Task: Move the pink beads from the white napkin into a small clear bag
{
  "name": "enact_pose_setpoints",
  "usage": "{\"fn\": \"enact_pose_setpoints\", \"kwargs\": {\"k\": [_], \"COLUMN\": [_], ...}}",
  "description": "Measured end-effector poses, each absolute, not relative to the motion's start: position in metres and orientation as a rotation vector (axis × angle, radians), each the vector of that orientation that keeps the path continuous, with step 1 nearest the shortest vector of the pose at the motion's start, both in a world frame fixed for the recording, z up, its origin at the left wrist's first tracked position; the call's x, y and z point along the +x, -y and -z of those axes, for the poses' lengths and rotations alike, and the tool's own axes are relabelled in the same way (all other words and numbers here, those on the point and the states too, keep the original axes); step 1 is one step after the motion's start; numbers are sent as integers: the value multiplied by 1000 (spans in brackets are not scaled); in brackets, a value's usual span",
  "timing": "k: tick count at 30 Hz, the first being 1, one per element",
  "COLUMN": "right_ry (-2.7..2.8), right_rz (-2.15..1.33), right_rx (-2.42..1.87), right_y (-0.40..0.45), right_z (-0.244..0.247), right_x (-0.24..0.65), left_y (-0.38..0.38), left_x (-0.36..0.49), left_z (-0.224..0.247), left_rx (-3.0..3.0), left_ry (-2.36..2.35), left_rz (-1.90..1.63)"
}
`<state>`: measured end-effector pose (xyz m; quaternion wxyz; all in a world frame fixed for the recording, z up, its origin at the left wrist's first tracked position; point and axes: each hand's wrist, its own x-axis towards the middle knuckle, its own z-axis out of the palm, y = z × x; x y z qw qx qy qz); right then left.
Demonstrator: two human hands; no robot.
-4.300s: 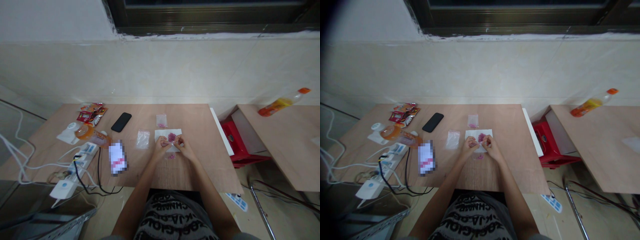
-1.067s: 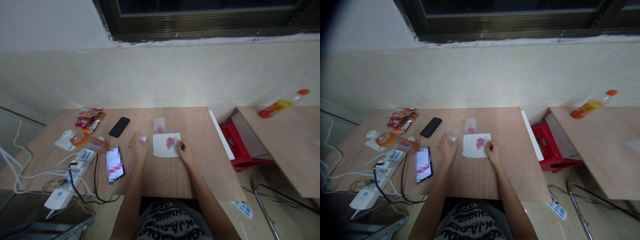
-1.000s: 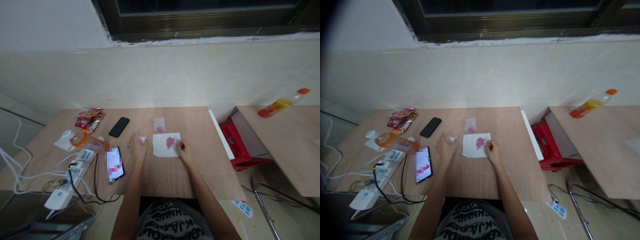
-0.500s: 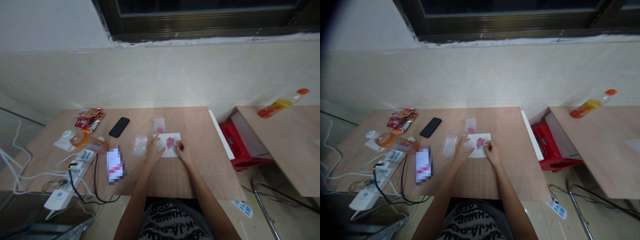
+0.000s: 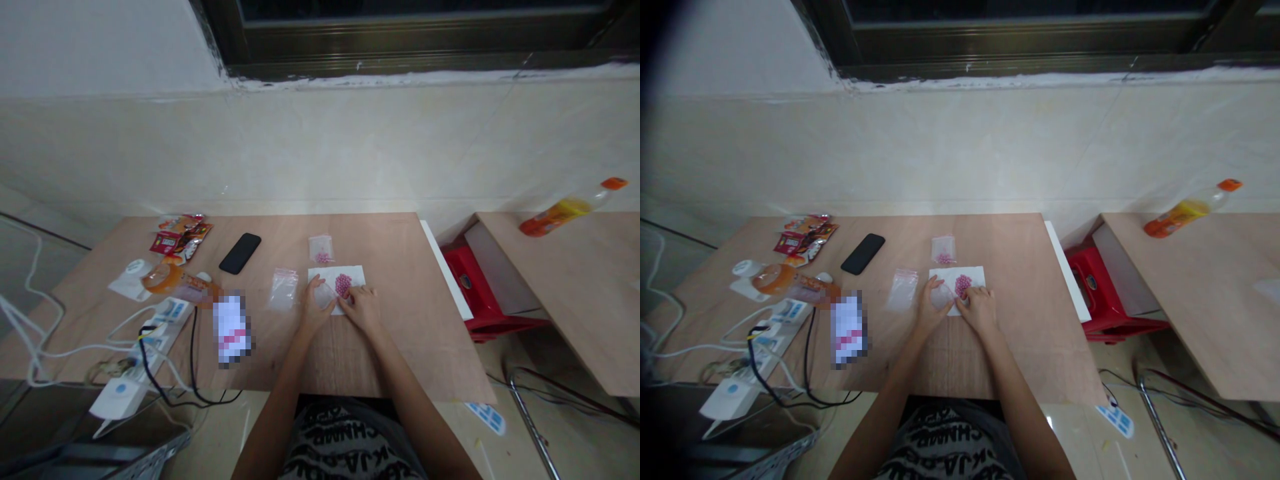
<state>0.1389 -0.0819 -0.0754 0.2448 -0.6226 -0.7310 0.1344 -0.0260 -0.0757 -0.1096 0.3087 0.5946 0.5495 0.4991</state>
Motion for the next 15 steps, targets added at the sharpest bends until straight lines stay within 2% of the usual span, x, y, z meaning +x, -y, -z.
{"fn": "enact_pose_setpoints", "kwargs": {"k": [15], "right_ry": [2016], "right_rz": [-386], "right_rx": [-1874], "right_y": [87], "right_z": [70], "right_x": [128], "left_y": [75], "left_x": [-26], "left_z": [110], "left_rx": [1724], "left_ry": [-1479], "left_rz": [-1287]}}
